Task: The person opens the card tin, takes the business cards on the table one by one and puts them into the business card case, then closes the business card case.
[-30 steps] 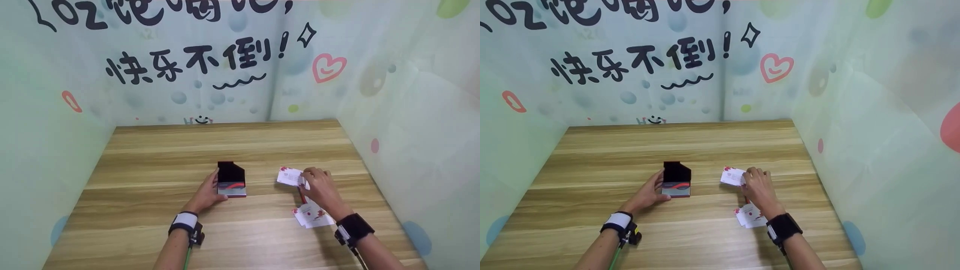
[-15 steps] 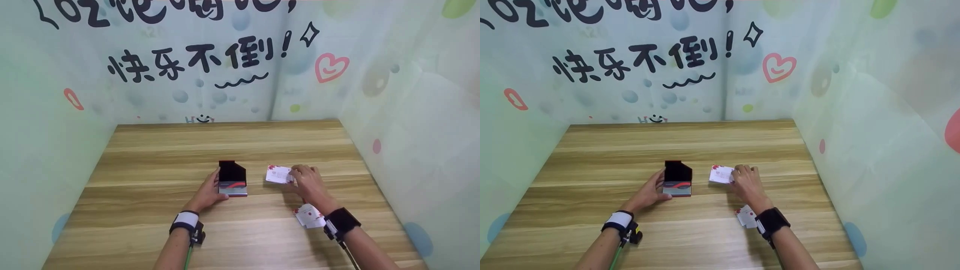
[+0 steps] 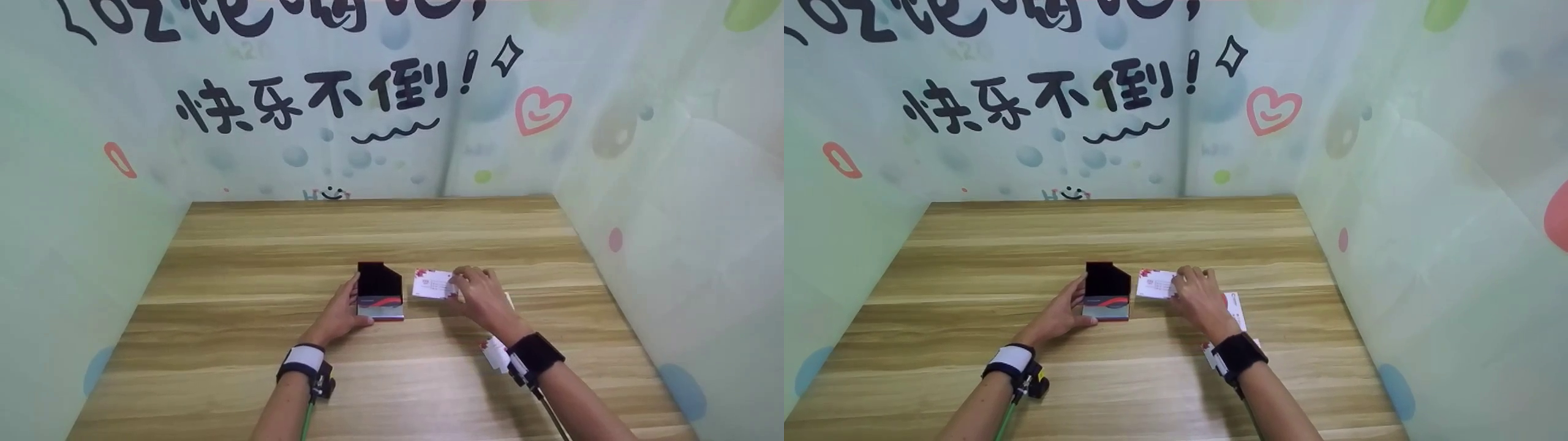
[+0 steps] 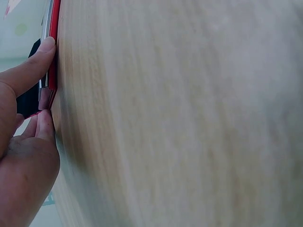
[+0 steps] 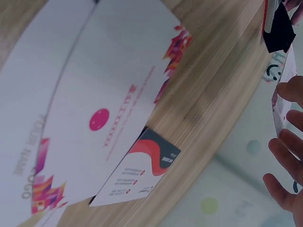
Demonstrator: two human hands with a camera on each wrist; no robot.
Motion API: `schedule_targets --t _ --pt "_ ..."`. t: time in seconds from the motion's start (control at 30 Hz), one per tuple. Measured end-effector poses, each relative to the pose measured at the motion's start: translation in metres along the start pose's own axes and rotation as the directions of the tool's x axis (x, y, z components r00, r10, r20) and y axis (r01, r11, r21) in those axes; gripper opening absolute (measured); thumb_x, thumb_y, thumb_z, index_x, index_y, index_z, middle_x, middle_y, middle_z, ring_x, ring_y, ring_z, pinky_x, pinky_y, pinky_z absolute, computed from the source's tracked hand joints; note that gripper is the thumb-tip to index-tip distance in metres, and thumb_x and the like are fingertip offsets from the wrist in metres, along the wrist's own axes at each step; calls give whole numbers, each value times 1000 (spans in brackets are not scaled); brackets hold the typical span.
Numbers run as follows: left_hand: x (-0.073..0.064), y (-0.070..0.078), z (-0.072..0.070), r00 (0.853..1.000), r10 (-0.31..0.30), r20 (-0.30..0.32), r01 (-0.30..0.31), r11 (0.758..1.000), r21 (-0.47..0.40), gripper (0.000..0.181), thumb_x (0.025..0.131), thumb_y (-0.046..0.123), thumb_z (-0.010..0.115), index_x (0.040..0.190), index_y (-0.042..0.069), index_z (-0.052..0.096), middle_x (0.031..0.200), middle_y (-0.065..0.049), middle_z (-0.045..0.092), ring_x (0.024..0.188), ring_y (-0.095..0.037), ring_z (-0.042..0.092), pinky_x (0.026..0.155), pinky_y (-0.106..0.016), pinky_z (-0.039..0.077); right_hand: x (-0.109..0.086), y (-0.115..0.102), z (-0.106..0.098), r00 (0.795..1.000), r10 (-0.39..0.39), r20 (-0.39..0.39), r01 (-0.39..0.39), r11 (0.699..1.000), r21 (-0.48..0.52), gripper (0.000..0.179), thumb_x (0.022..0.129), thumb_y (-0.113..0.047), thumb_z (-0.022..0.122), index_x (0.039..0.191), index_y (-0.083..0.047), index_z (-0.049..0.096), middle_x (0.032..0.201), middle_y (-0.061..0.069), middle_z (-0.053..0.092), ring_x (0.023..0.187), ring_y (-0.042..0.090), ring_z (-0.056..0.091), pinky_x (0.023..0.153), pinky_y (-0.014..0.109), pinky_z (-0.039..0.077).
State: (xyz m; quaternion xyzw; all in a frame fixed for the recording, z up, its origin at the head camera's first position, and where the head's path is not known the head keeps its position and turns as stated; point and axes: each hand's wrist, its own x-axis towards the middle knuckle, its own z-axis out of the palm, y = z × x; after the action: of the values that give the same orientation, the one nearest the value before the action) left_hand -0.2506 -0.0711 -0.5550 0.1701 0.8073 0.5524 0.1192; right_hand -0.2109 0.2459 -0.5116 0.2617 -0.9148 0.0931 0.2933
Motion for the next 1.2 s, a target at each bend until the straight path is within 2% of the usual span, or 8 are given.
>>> schedule_targets --t 0.13,0.37,0.47,0.73,0.97,1.2 --pt "0 -2 0 1000 2 0 -2 1000 3 104 75 -7 80 158 -3 17 155 -34 28 143 -48 37 122 -53 32 7 -7 5 1000 -12 26 12 1000 20 30 73 -17 87 94 -3 71 106 17 71 93 33 70 81 52 54" --pt "-1 0 -1 1000 -19 7 19 999 46 106 75 -5 81 159 -1 16 156 -34 29 142 -48 38 122 -52 34 19 -13 16 997 -73 -18 74 997 4 27 72 -14 87 90 -5 69 102 14 71 93 31 68 77 48 53" --pt "0 1 -1 1000 -10 4 10 998 61 105 75 -4 82 158 -2 17 155 -34 30 141 -48 40 121 -53 35 24 -16 19 996 -85 -13 85 996 10 30 72 -16 87 92 -4 69 102 15 71 93 31 68 78 47 53" --pt "-1 1 1 1000 -20 7 20 998 54 106 75 -2 82 159 1 16 157 -32 28 142 -47 40 122 -52 34 34 -28 26 995 -79 54 77 996 51 31 76 -22 85 97 -4 71 105 14 71 95 30 68 84 48 56" --pt "-3 1 2 999 -34 9 34 999 36 105 77 -2 81 160 2 16 158 -31 27 143 -46 39 122 -52 34 41 -38 36 990 -107 87 104 994 32 33 78 -25 84 99 -4 71 105 14 70 95 29 68 84 46 57" --pt "-2 4 -1 999 -40 6 39 997 70 106 77 -1 81 160 4 16 160 -30 26 143 -44 40 123 -52 33 53 -47 41 986 -41 164 37 999 32 26 83 -22 78 101 -3 71 108 15 71 99 31 68 91 50 57"
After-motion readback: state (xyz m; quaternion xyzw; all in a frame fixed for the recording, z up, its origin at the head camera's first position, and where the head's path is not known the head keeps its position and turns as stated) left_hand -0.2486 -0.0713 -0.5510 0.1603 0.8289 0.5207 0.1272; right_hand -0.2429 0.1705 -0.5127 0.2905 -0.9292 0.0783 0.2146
